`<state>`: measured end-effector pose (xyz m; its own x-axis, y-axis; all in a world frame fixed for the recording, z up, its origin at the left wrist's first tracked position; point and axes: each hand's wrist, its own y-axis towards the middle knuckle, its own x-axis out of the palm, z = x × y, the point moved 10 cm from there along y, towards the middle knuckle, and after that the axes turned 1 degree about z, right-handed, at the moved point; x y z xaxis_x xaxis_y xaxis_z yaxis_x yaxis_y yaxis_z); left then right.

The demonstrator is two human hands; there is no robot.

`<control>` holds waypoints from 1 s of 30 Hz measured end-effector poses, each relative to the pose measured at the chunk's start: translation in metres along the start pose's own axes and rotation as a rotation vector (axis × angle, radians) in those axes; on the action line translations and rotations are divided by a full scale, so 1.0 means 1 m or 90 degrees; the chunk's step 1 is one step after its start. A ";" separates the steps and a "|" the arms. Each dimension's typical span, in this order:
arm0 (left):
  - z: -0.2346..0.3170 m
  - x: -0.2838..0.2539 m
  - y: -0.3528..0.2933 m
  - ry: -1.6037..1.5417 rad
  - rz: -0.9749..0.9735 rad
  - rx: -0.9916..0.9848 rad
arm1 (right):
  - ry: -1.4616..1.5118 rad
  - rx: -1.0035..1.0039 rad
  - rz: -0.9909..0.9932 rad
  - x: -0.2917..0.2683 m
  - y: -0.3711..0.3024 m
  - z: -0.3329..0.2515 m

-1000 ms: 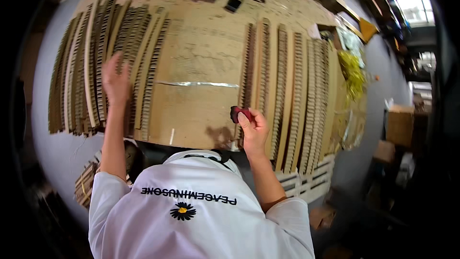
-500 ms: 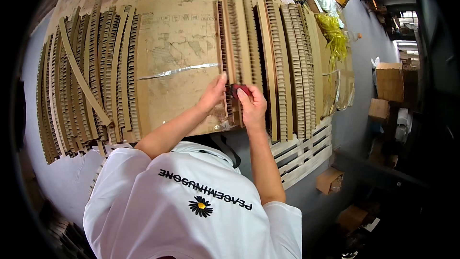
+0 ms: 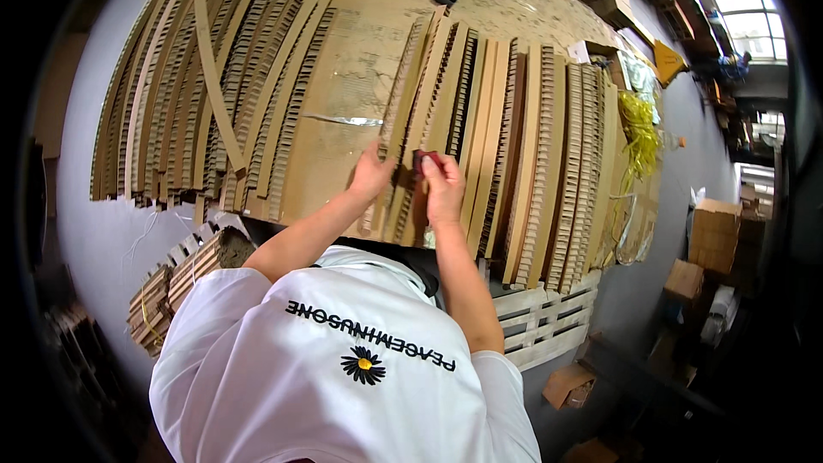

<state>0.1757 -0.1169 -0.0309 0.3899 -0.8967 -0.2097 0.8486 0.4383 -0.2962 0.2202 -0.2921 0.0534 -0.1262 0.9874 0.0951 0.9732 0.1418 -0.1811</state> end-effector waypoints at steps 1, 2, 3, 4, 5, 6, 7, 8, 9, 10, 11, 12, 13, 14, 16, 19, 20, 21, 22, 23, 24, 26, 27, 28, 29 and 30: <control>0.014 -0.015 -0.014 0.016 0.000 -0.046 | 0.034 0.023 0.013 -0.001 -0.008 0.020; 0.013 -0.035 -0.010 0.053 0.041 -0.016 | 0.070 0.032 -0.005 0.018 -0.007 0.024; 0.005 -0.059 -0.005 0.093 0.081 0.011 | 0.127 0.033 -0.001 0.032 -0.005 0.024; -0.003 -0.082 -0.001 0.134 0.119 0.037 | 0.174 0.052 -0.009 0.043 -0.003 0.023; -0.009 -0.097 -0.002 0.116 0.094 -0.008 | 0.152 0.053 -0.025 0.047 -0.002 0.025; -0.012 -0.111 0.001 0.162 0.095 0.004 | 0.126 0.047 -0.049 0.051 0.001 0.020; -0.015 -0.127 0.006 0.209 0.095 0.016 | 0.078 0.038 -0.071 0.056 0.004 0.014; -0.018 -0.138 0.012 0.252 0.094 0.031 | 0.067 0.018 -0.060 0.056 0.010 0.010; -0.014 -0.145 0.014 0.210 0.109 0.060 | 0.075 0.015 -0.039 0.046 0.017 0.015; -0.014 -0.152 0.014 0.234 0.142 0.057 | 0.083 0.013 -0.018 0.037 0.024 0.019; -0.009 -0.157 0.008 0.261 0.169 0.049 | 0.086 0.022 0.003 0.025 0.026 0.027; -0.005 -0.163 0.002 0.286 0.196 0.041 | 0.051 0.038 -0.002 0.014 0.030 0.032; 0.002 -0.162 -0.002 0.313 0.189 0.065 | 0.075 0.041 0.014 0.004 0.033 0.038; 0.022 -0.164 -0.011 0.385 0.214 0.160 | 0.101 0.047 0.028 0.002 0.033 0.039; 0.064 -0.154 -0.033 0.518 0.253 0.358 | 0.083 0.044 0.041 -0.003 0.033 0.042; 0.081 -0.103 -0.040 0.540 0.037 0.355 | 0.066 0.051 0.037 0.005 0.033 0.046; 0.078 -0.090 -0.037 0.542 0.009 0.313 | 0.081 0.062 0.040 0.011 0.032 0.047; 0.073 -0.075 -0.031 0.545 -0.016 0.273 | 0.098 0.070 0.040 0.017 0.032 0.047; 0.066 -0.067 -0.026 0.548 -0.041 0.233 | 0.116 0.078 0.041 0.024 0.033 0.048; 0.064 -0.067 -0.023 0.521 -0.019 0.244 | 0.104 0.074 0.034 0.027 0.033 0.047; 0.061 -0.069 -0.020 0.494 0.003 0.254 | 0.092 0.070 0.027 0.030 0.035 0.046; 0.060 -0.079 -0.019 0.478 0.048 0.258 | 0.073 0.060 0.030 0.027 0.036 0.047; 0.068 -0.093 -0.022 0.490 0.068 0.254 | 0.068 0.053 0.044 0.020 0.037 0.048; 0.072 -0.107 -0.024 0.503 0.088 0.250 | 0.062 0.047 0.058 0.012 0.037 0.048; 0.068 -0.117 -0.018 0.530 0.069 0.227 | 0.074 0.037 0.070 0.002 0.040 0.047; 0.060 -0.124 -0.015 0.534 0.069 0.236 | 0.076 0.029 0.068 0.002 0.044 0.042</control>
<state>0.1363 -0.0156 0.0558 0.2108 -0.4495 -0.8680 0.9391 0.3397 0.0522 0.2544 -0.2810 0.0046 0.0038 0.9823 0.1873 0.9699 0.0420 -0.2399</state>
